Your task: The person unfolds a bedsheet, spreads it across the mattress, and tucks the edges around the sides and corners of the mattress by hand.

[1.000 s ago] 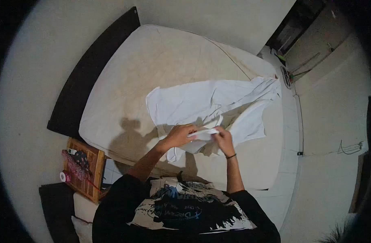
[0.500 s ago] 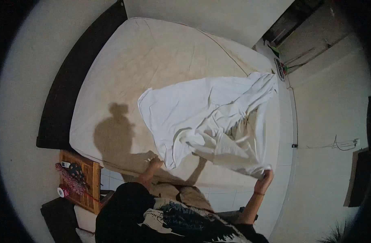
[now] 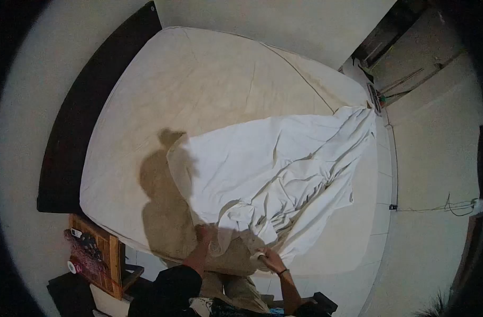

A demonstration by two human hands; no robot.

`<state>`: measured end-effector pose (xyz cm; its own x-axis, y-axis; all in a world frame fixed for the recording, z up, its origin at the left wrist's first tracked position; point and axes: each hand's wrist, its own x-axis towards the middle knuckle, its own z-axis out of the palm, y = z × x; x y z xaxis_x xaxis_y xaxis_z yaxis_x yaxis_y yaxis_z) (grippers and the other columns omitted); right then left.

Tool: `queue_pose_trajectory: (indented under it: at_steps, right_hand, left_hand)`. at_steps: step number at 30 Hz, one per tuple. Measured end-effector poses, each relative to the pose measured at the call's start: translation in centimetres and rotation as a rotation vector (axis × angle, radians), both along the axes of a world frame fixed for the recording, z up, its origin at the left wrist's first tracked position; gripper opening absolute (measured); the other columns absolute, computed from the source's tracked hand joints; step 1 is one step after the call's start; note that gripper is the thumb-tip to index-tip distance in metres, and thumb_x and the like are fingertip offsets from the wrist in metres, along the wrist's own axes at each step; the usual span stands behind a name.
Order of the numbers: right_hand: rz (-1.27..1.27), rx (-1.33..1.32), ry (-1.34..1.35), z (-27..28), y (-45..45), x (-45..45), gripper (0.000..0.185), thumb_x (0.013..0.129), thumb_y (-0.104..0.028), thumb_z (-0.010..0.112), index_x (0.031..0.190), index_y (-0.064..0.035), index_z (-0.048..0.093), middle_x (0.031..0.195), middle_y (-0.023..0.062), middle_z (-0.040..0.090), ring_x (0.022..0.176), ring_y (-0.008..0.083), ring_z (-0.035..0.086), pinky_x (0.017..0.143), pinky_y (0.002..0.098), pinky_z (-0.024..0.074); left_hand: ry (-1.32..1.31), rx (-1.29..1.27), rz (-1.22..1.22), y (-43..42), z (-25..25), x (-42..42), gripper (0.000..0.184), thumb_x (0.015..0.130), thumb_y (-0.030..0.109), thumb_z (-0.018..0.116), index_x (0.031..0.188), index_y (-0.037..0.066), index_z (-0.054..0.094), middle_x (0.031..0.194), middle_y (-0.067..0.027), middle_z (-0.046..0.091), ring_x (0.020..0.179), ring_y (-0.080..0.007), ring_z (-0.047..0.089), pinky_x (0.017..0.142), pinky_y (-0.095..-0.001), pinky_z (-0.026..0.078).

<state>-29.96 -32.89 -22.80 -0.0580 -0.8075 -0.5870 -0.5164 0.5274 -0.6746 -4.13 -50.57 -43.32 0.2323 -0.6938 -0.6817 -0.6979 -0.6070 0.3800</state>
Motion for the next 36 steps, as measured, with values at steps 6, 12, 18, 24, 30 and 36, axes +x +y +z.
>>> queue_pose_trajectory:
  at_steps: [6, 12, 18, 24, 30, 36]
  right_hand:
    - [0.155, 0.134, -0.02, -3.9, 1.5, 0.7, 0.031, 0.085, -0.027, 0.058, 0.112, -0.0125, 0.059, 0.112, 0.0082, 0.06, 0.098, 0.0241, 0.059, 0.085, 0.037, 0.045]
    - [0.027, 0.272, -0.233, -3.7, 2.1, -0.5, 0.026, 0.083, -0.023, 0.057, 0.106, -0.0114, 0.061, 0.102, 0.0135, 0.062, 0.091, 0.0265, 0.06, 0.08, 0.0376, 0.0465]
    - [0.051, -0.344, 0.141, -0.3, -1.7, -2.9, 0.03, 0.086, -0.02, 0.053, 0.11, -0.0033, 0.058, 0.087, 0.0165, 0.064, 0.079, 0.0223, 0.061, 0.072, 0.0345, 0.0482]
    - [-0.686, -0.396, -0.467, 18.5, -10.7, -4.3, 0.029, 0.079, 0.007, 0.05, 0.106, 0.0009, 0.059, 0.089, 0.0071, 0.064, 0.077, 0.0065, 0.054, 0.067, 0.0223, 0.0447]
    - [-0.448, -0.746, -0.211, 23.4, -17.1, -4.1, 0.03, 0.076, 0.006, 0.056, 0.103, -0.0033, 0.064, 0.095, 0.0068, 0.066, 0.077, 0.0116, 0.06, 0.066, 0.0237, 0.046]
    - [-0.165, -0.741, -0.064, 22.1, -22.9, -2.6, 0.032, 0.076, 0.001, 0.059, 0.107, -0.008, 0.064, 0.094, 0.0095, 0.067, 0.072, 0.0151, 0.062, 0.065, 0.0244, 0.0473]
  left_hand:
    - [-0.069, 0.233, -0.169, 0.0, -3.8, 1.9, 0.078, 0.067, 0.046, 0.071, 0.125, 0.003, 0.041, 0.115, -0.0209, 0.053, 0.105, -0.0338, 0.053, 0.087, -0.0429, 0.045]
    - [0.229, 0.333, -0.598, -8.1, -0.6, -1.3, 0.069, 0.073, 0.043, 0.066, 0.124, 0.003, 0.043, 0.116, -0.0214, 0.052, 0.106, -0.0321, 0.052, 0.089, -0.0419, 0.043]
    - [0.534, -0.731, -0.38, -45.5, 30.5, -11.4, 0.067, 0.079, 0.04, 0.061, 0.129, 0.002, 0.039, 0.123, -0.0221, 0.048, 0.112, -0.0312, 0.048, 0.093, -0.0409, 0.04]
    - [0.853, -1.246, -0.155, -52.0, 62.3, -13.7, 0.072, 0.084, 0.044, 0.056, 0.138, 0.005, 0.029, 0.134, -0.0231, 0.039, 0.122, -0.0311, 0.04, 0.099, -0.0407, 0.035]
    - [0.163, -0.877, -0.353, -40.9, 41.4, -9.7, 0.071, 0.085, 0.049, 0.053, 0.138, 0.007, 0.029, 0.136, -0.0214, 0.036, 0.125, -0.0319, 0.037, 0.101, -0.042, 0.031]
    - [0.823, -0.242, 0.175, -14.1, 34.1, -11.1, 0.072, 0.085, 0.05, 0.055, 0.13, -0.003, 0.035, 0.121, -0.0216, 0.051, 0.11, -0.0271, 0.052, 0.094, -0.0358, 0.041]
